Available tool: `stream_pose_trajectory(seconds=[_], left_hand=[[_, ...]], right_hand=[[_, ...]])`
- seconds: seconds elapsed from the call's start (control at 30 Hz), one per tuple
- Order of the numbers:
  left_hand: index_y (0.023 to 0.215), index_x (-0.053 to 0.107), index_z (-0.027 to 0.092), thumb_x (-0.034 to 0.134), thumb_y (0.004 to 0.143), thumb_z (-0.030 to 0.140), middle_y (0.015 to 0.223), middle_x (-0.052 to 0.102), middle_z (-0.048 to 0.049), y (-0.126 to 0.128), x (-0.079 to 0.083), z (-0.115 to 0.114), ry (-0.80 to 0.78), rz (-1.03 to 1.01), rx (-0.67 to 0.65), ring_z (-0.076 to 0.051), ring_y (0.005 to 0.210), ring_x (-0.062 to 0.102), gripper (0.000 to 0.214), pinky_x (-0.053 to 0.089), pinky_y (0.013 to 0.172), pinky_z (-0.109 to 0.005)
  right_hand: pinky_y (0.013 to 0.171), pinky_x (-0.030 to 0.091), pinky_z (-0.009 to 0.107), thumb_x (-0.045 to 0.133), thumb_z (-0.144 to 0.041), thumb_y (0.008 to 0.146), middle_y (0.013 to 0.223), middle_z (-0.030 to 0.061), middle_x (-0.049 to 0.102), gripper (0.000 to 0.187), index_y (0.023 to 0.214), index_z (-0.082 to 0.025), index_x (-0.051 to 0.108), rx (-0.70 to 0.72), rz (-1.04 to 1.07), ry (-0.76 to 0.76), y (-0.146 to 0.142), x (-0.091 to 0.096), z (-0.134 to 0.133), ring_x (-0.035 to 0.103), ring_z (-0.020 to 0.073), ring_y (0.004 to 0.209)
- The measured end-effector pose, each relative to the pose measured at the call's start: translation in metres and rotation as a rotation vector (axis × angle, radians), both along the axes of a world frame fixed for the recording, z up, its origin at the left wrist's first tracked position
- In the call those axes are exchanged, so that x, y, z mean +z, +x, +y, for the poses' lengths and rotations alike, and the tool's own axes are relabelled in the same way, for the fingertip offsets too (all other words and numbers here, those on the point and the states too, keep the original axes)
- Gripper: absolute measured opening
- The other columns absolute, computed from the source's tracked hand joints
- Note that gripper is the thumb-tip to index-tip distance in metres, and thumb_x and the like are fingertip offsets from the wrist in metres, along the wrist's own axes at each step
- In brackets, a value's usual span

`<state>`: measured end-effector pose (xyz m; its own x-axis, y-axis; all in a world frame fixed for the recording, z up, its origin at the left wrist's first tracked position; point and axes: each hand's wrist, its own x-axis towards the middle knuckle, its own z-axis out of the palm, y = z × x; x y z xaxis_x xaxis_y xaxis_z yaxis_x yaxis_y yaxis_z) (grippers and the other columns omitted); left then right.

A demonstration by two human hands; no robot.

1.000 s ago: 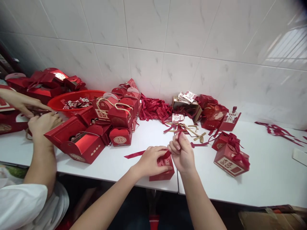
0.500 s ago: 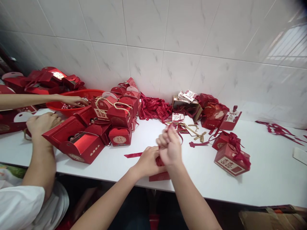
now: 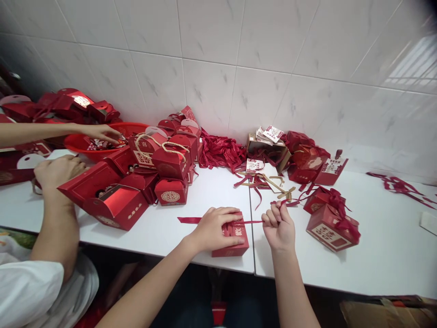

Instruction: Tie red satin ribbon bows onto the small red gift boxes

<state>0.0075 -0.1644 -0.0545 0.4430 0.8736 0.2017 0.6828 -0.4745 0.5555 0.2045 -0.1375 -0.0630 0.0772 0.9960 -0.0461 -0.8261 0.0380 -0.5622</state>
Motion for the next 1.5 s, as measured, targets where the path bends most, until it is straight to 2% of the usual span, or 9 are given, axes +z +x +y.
stream_pose_trajectory(seconds=[0.23, 0.47, 0.67, 0.9, 1.07, 1.17, 1.3, 1.4, 1.5], left_hand=[[0.122, 0.057, 0.027, 0.074, 0.064, 0.05, 0.129, 0.054, -0.0086, -0.002, -0.003, -0.004, 0.024, -0.12, 0.035, -0.029, 0.122, 0.045, 0.065, 0.036, 0.103, -0.045], [0.114, 0.047, 0.02, 0.052, 0.085, 0.043, 0.104, 0.056, -0.0073, -0.015, -0.031, -0.012, -0.088, -0.488, 0.472, -0.02, 0.098, 0.057, 0.037, 0.048, 0.082, -0.035], [0.061, 0.042, 0.019, 0.041, 0.09, 0.044, 0.062, 0.043, 0.0033, -0.024, -0.031, -0.01, -0.242, -0.508, 0.352, -0.012, 0.061, 0.047, 0.038, 0.04, 0.059, -0.024], [0.062, 0.052, 0.017, 0.047, 0.088, 0.035, 0.084, 0.059, -0.0038, -0.042, -0.015, -0.012, -0.15, -0.489, 0.267, -0.017, 0.083, 0.055, 0.031, 0.039, 0.08, -0.027], [0.064, 0.055, 0.017, 0.049, 0.086, 0.041, 0.071, 0.06, -0.0021, -0.044, -0.017, -0.014, -0.387, -0.62, 0.269, -0.016, 0.072, 0.056, 0.033, 0.042, 0.072, -0.026], [0.063, 0.048, 0.018, 0.058, 0.081, 0.042, 0.062, 0.055, 0.0026, -0.042, -0.019, -0.015, -0.519, -0.783, 0.297, -0.012, 0.062, 0.053, 0.032, 0.041, 0.062, -0.022], [0.075, 0.043, 0.02, 0.061, 0.076, 0.05, 0.064, 0.052, 0.0047, -0.039, -0.023, -0.011, -0.707, -0.986, 0.273, -0.01, 0.054, 0.052, 0.035, 0.039, 0.053, -0.02], [0.084, 0.046, 0.02, 0.043, 0.082, 0.058, 0.059, 0.05, 0.0042, -0.038, -0.024, -0.004, -0.785, -0.898, 0.288, -0.01, 0.047, 0.047, 0.038, 0.038, 0.048, -0.021], [0.082, 0.049, 0.02, 0.048, 0.079, 0.051, 0.053, 0.043, 0.0073, -0.045, -0.02, 0.004, -0.823, -0.705, 0.284, -0.007, 0.04, 0.036, 0.032, 0.032, 0.041, -0.018]], right_hand=[[0.039, 0.021, 0.017, 0.062, -0.029, 0.082, 0.048, -0.0117, 0.027, 0.019, 0.073, -0.019, 0.048, -0.034, 0.043, -0.053, 0.003, -0.026, -0.007, 0.015, 0.004, 0.038], [0.039, 0.02, 0.019, 0.063, -0.033, 0.08, 0.05, -0.0118, 0.026, 0.022, 0.073, -0.02, 0.047, -0.095, -0.041, -0.021, 0.002, -0.025, -0.008, 0.014, 0.0045, 0.038], [0.04, 0.02, 0.019, 0.062, -0.033, 0.081, 0.05, -0.0118, 0.026, 0.022, 0.073, -0.02, 0.047, -0.106, -0.053, -0.016, 0.004, -0.024, -0.008, 0.015, 0.0042, 0.038], [0.04, 0.023, 0.018, 0.061, -0.029, 0.082, 0.05, -0.0113, 0.028, 0.019, 0.073, -0.019, 0.047, -0.122, -0.003, -0.009, 0.009, -0.025, -0.012, 0.019, 0.0038, 0.038], [0.042, 0.033, 0.019, 0.062, -0.033, 0.079, 0.053, -0.0101, 0.033, 0.017, 0.076, -0.021, 0.05, -0.124, -0.133, -0.077, 0.015, -0.037, -0.014, 0.031, 0.0048, 0.04], [0.071, 0.05, 0.029, 0.064, -0.035, 0.075, 0.086, -0.0008, 0.056, 0.026, 0.096, -0.023, 0.054, -0.327, -0.417, -0.223, 0.024, -0.043, -0.011, 0.058, 0.0123, 0.076], [0.106, 0.032, 0.044, 0.059, -0.04, 0.079, 0.136, 0.0085, 0.04, 0.055, 0.128, -0.025, 0.044, -0.663, -0.982, -0.129, 0.029, -0.036, -0.009, 0.04, 0.0233, 0.126], [0.101, 0.038, 0.044, 0.055, -0.041, 0.083, 0.121, 0.0113, 0.056, 0.038, 0.115, -0.021, 0.058, -0.245, -1.217, 0.156, 0.021, -0.022, -0.012, 0.052, 0.025, 0.114], [0.081, 0.05, 0.037, 0.057, -0.041, 0.082, 0.111, 0.0095, 0.061, 0.037, 0.114, -0.022, 0.059, 0.233, -1.287, 0.258, 0.011, -0.013, -0.017, 0.062, 0.021, 0.09]])
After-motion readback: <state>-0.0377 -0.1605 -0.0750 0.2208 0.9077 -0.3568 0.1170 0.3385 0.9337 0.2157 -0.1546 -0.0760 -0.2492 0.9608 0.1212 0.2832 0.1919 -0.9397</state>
